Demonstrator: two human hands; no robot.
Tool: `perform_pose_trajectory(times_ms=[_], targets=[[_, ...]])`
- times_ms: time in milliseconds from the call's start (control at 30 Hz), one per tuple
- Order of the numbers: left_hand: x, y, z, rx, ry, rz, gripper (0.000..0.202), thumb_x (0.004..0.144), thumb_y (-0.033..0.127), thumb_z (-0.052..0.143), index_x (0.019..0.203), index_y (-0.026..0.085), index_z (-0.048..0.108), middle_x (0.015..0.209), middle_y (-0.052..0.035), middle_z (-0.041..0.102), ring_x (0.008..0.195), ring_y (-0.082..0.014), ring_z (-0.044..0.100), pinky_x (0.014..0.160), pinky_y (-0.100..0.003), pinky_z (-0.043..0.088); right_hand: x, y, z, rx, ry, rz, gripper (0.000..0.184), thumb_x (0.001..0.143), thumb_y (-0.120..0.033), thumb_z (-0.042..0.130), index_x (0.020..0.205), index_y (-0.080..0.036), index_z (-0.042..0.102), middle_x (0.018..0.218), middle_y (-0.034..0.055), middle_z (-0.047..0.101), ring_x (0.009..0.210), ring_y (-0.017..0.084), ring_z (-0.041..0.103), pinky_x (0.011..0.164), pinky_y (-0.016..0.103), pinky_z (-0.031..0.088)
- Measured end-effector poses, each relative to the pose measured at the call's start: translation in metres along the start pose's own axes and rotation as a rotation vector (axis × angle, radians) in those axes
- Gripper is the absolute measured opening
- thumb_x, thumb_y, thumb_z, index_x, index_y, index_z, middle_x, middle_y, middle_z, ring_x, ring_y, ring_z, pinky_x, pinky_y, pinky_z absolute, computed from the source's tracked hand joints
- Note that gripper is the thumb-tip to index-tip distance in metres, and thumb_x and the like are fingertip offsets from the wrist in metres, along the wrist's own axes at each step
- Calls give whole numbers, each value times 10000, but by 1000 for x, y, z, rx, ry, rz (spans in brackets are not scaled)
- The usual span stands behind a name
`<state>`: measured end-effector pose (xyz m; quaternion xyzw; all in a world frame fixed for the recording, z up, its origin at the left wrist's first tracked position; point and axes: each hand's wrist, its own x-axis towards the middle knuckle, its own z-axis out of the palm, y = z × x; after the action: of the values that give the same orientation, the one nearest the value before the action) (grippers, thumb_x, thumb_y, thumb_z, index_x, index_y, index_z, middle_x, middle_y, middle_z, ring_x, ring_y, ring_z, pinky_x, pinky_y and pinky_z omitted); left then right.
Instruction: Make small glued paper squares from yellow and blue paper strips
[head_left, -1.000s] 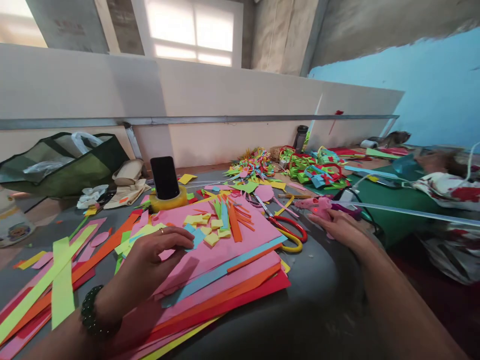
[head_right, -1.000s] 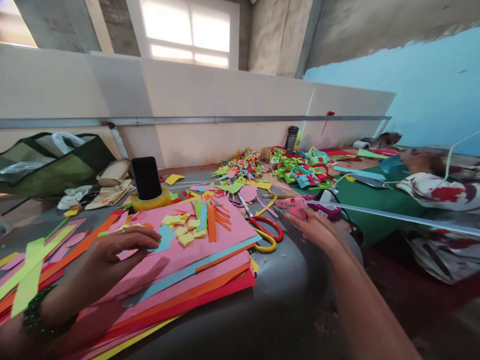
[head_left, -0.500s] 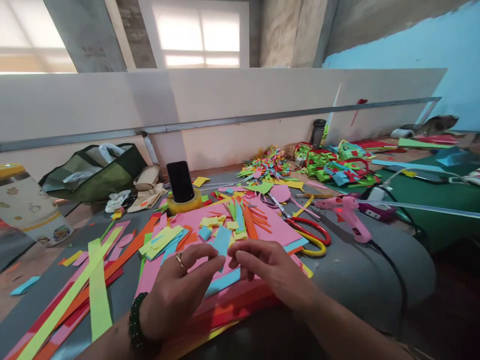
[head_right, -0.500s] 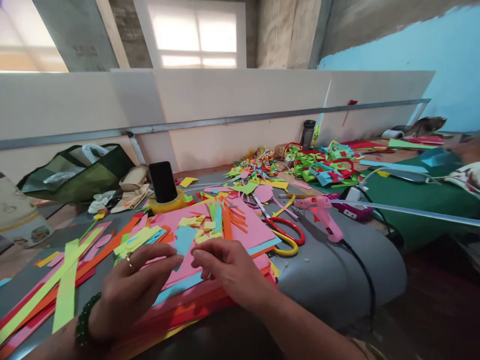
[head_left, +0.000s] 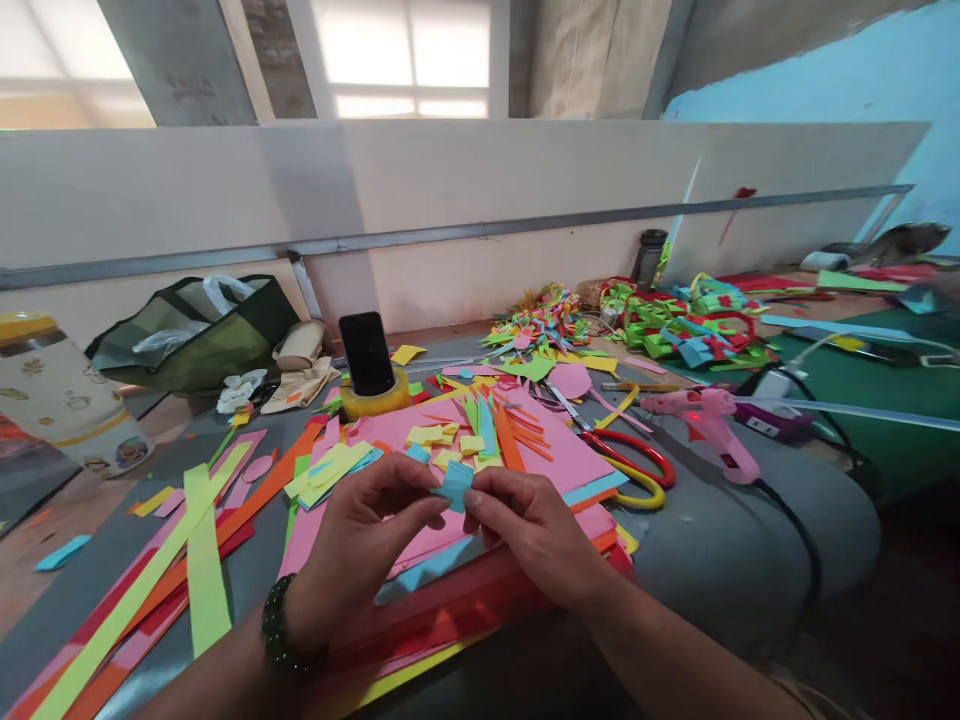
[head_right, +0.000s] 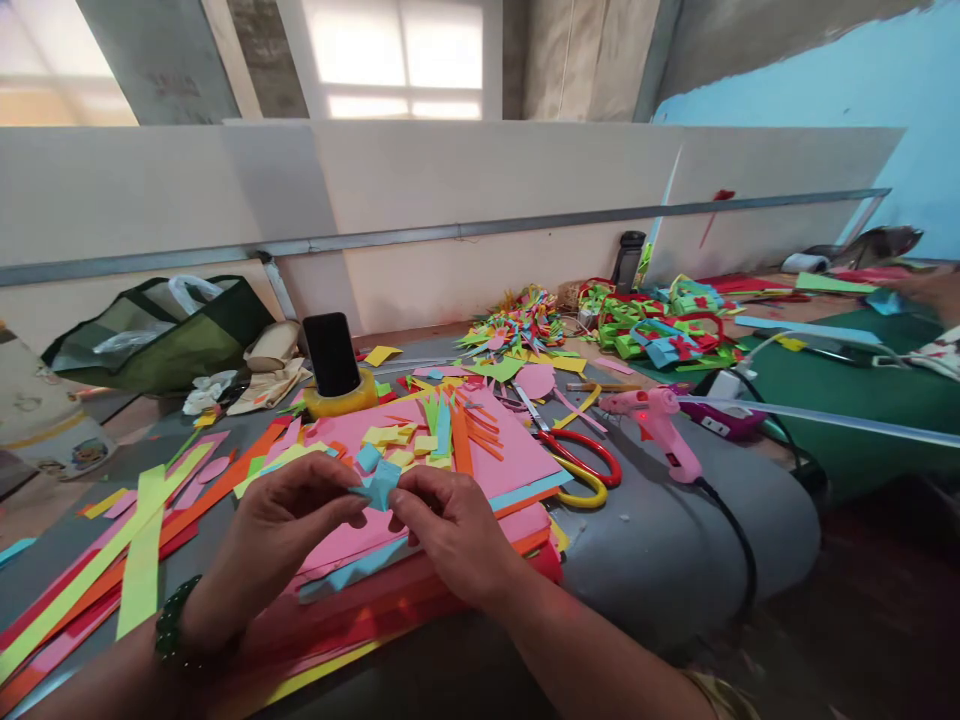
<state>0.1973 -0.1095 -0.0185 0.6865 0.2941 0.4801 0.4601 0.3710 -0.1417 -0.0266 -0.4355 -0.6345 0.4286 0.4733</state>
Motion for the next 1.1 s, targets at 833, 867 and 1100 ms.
perform_pose_trajectory(times_ms=[833, 867, 1100], targets=[[8, -1, -4, -213, -9, -434, 204, 642, 280, 768, 770, 143, 688, 482, 59, 539, 424, -28, 426, 439, -142, 338, -3, 10, 4, -423, -9, -224, 149, 915, -185, 441, 774, -191, 490, 730, -30, 540, 666, 87, 480, 615, 199, 347], [8, -1, -4, -213, -13, -434, 189, 648, 278, 764, 759, 144, 691, 477, 60, 536, 424, -26, 425, 441, -139, 336, -3, 10, 4, -424, -11, -227, 148, 915, -189, 442, 776, -191, 491, 731, -29, 539, 667, 88, 478, 616, 201, 346], [9, -3, -4, -200, -36, -439, 157, 666, 286, 757, 717, 155, 687, 470, 65, 524, 426, -22, 425, 442, -132, 327, -4, 9, 3, -445, -14, -212, 186, 905, -203, 453, 721, -184, 469, 686, -35, 488, 631, 88, 427, 587, 213, 315]])
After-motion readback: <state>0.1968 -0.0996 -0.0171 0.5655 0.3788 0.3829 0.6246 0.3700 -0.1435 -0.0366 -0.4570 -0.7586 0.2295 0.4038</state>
